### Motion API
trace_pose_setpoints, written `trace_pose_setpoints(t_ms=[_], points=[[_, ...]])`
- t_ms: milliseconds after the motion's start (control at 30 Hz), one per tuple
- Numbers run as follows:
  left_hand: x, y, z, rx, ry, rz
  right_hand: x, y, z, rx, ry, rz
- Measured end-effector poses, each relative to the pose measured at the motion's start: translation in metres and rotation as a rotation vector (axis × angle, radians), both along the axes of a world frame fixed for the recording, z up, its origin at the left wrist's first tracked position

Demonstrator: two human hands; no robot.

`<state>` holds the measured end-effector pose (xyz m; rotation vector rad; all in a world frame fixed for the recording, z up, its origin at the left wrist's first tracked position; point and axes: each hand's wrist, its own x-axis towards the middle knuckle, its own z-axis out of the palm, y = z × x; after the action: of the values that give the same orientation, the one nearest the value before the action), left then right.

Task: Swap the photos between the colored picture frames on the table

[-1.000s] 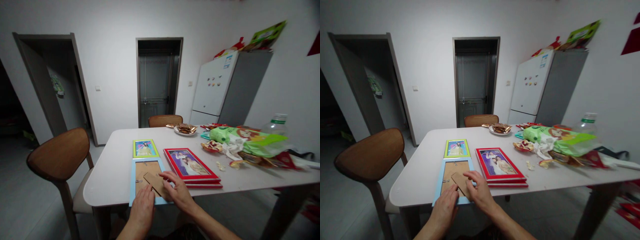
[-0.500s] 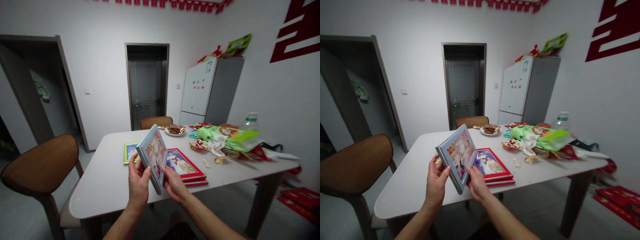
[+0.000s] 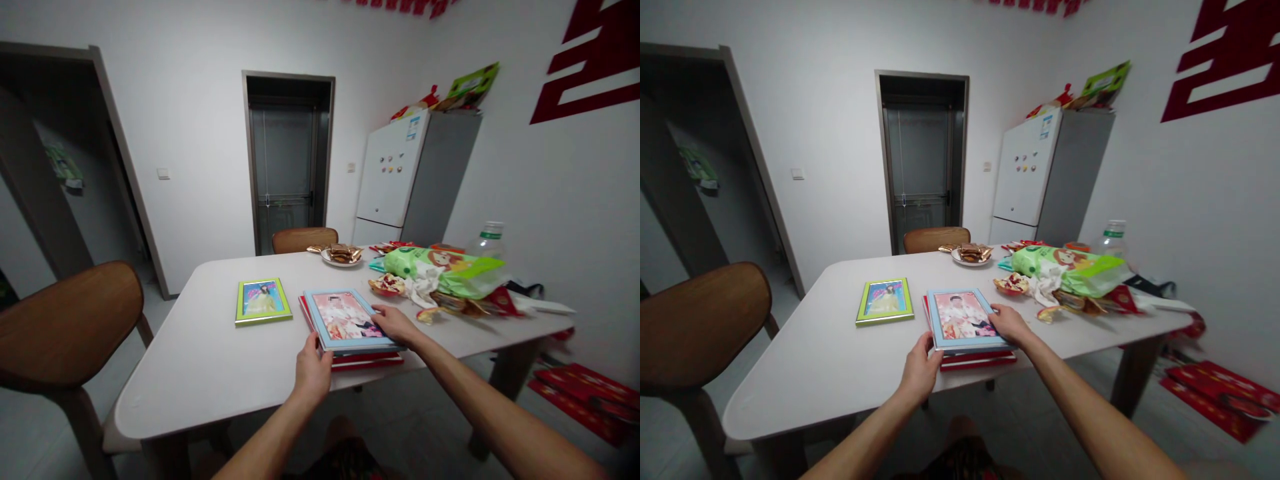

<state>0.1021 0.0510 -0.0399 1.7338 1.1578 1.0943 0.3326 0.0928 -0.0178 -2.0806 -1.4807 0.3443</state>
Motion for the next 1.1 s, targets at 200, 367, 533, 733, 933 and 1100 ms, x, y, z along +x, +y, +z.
trace_pose_setpoints(t_ms=[200, 367, 533, 733, 933, 1100], points=[[-0.029, 0.009, -0.009, -0.009, 0.107, 0.029, -0.024, 0.001, 0.004, 0.073, -0.151, -0.023], [-0.071, 0.025, -0.012, 0.011, 0.169, 0.134, -0.128, 0.011, 0.009, 0.334, -0.284, 0.361], [-0.107, 0.028, -0.009, 0.063, 0.233, 0.188, -0.225, 0.044, -0.009, 0.180, -0.381, 0.622], [-0.131, 0.024, -0.012, 0.103, 0.322, 0.230, -0.244, 0.074, -0.024, 0.120, -0.378, 0.572], [-0.135, 0.005, -0.023, 0.255, 0.614, 0.165, -0.228, 0.013, -0.040, 0.207, -0.160, 0.640], [-0.118, -0.024, -0.026, 0.327, 0.810, 0.019, -0.209, -0.045, -0.031, 0.247, 0.423, 0.680]])
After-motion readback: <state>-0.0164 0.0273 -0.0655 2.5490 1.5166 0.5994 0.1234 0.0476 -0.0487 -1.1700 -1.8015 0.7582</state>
